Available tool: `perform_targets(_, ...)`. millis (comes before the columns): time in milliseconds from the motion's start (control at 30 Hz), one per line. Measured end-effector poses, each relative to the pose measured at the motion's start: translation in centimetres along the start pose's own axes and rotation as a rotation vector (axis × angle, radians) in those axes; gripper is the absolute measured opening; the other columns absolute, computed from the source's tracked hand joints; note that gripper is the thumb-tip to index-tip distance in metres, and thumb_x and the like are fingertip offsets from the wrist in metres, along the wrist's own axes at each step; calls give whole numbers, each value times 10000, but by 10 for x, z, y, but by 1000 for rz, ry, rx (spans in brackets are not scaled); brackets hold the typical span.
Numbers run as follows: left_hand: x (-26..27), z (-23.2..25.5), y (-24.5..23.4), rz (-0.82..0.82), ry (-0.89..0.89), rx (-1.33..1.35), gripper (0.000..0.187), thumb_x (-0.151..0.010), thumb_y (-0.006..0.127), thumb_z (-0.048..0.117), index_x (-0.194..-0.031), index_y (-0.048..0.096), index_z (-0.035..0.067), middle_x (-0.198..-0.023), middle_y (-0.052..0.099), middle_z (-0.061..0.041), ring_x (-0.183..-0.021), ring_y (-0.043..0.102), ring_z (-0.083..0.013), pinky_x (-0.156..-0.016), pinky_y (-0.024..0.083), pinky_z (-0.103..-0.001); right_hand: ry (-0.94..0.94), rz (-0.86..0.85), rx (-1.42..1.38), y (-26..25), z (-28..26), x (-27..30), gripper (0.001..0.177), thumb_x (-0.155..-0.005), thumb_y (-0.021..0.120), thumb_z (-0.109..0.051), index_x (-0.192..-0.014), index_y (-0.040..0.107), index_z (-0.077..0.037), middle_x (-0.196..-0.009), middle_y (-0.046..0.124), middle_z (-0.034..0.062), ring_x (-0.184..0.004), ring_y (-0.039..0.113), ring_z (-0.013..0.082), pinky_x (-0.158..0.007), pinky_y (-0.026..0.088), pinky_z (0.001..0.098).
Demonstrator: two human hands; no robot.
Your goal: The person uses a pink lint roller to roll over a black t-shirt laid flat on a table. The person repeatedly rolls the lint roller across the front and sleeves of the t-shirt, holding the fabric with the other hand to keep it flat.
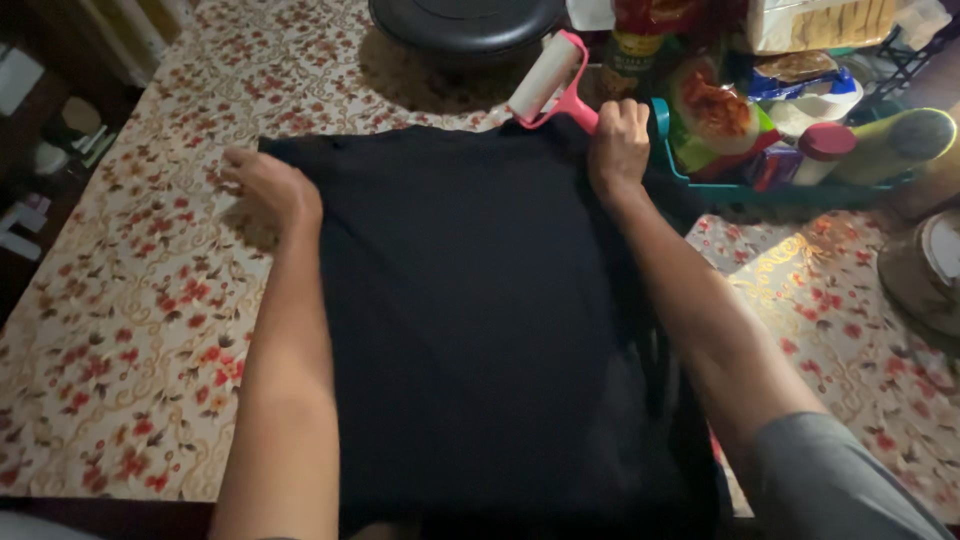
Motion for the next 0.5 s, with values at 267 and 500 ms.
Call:
perform_targets(267,165,79,46,-321,850,7,373,-965,679,330,-1195,668,36,-1376,554,-183,-1328,487,-427,-1059,385,-607,376,-190,-309,-23,-58,17,371,-803,866,-306,-836,672,9,-821,649,220,-787,647,421,-699,517,499)
perform_targets(500,160,43,38,-202,859,312,399,-975,614,219,-1345,653,74,-1475,561,-167,-1395,463,-372,-1100,354,-517,630,-763,-614,-153,-103,79,420,-927,785,-410,-892,711,1,-739,680,160,-707,638,216,-667,524,432)
Point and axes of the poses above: each hand's wrist, its own x-axis away from the middle knuckle, its own y-axis out of the palm, z = x × y, the point moved 6 cm from there along -x, towards the middle knuckle
